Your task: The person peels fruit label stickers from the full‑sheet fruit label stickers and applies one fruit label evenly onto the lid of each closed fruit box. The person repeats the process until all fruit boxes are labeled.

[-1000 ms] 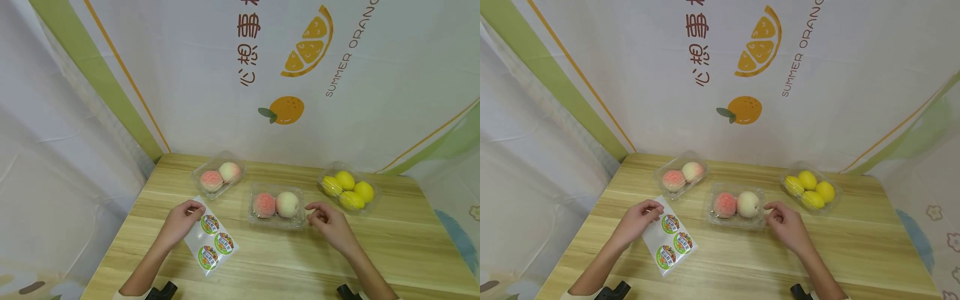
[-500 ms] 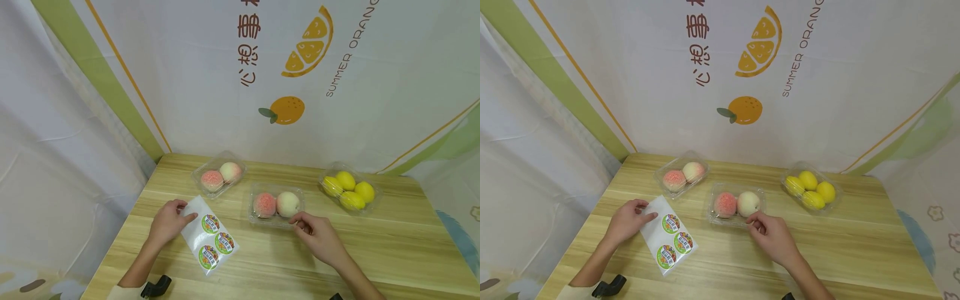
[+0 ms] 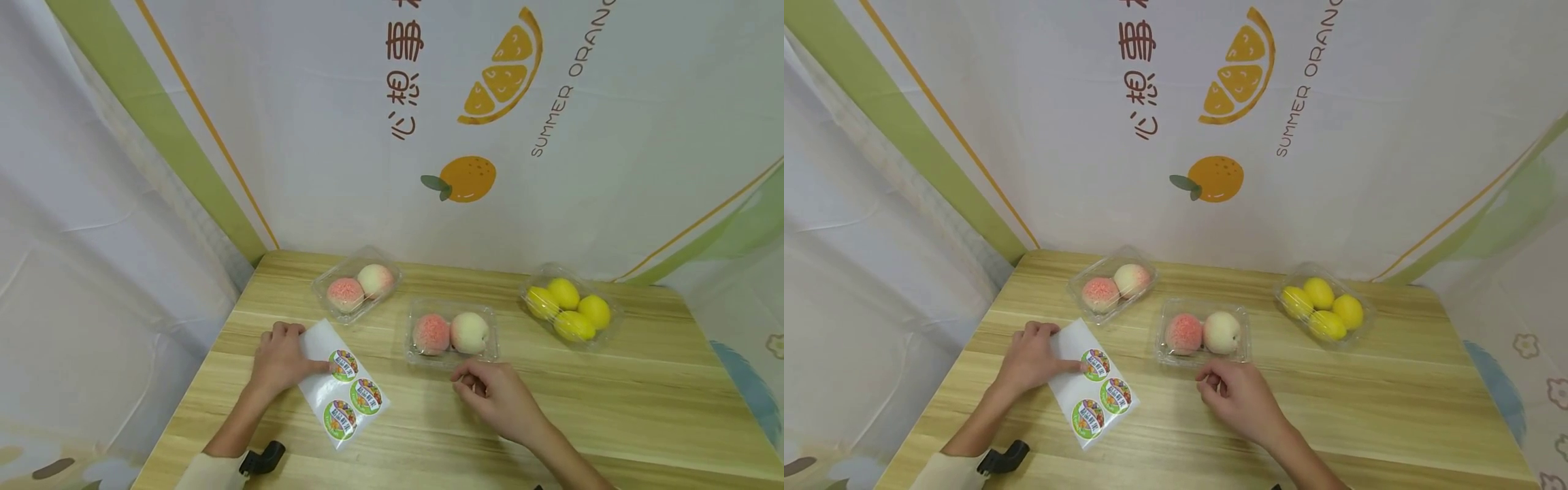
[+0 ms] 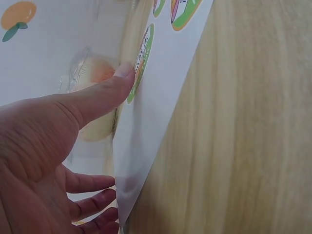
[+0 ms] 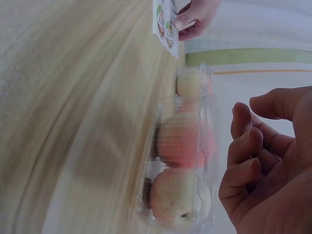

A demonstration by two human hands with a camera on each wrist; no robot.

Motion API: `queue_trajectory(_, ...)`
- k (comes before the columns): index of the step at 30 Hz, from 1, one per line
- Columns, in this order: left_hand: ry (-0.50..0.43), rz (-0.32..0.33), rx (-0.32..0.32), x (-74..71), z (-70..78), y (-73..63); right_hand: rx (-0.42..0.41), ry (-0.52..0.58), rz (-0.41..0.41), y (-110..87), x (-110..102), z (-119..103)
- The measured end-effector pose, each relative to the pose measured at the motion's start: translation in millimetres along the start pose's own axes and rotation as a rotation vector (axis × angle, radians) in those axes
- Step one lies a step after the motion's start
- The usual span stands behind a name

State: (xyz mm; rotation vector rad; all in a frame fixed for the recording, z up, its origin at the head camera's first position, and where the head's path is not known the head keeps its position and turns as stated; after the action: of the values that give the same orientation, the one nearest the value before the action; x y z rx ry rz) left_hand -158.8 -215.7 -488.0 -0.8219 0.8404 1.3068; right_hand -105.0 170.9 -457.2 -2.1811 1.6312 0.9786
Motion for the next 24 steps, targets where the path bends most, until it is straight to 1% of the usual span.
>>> queue_trajectory(5, 0.015, -0.012, -0.005, 1.0, 2.0, -0.1, 0.008, -0.011, -0.007, 2.8, 5.1, 0.6)
queue_trajectory(13, 0.037, -0.014, 0.001, 1.2, 3.4, 2.3, -0.005, -0.011, -0.004, 7.1, 7.9, 0.0)
queue_trajectory(24, 0.032, -0.035, -0.005, 1.3, 5.8, 2.6, 0.029, -0.01, -0.006, 9.0, 9.3, 1.1)
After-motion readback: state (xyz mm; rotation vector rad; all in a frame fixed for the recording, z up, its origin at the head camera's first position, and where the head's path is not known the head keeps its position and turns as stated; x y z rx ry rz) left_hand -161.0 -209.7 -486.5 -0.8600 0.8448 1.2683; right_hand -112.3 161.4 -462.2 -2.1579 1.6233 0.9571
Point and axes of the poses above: each hand's wrist, its own y-axis towards the middle knuckle, its own x-axis out of the palm, z = x × y, the point moved 3 cm from there along y, towards the middle knuckle, and after that the axes turned 8 degrees about x, right-handed, at the moved point
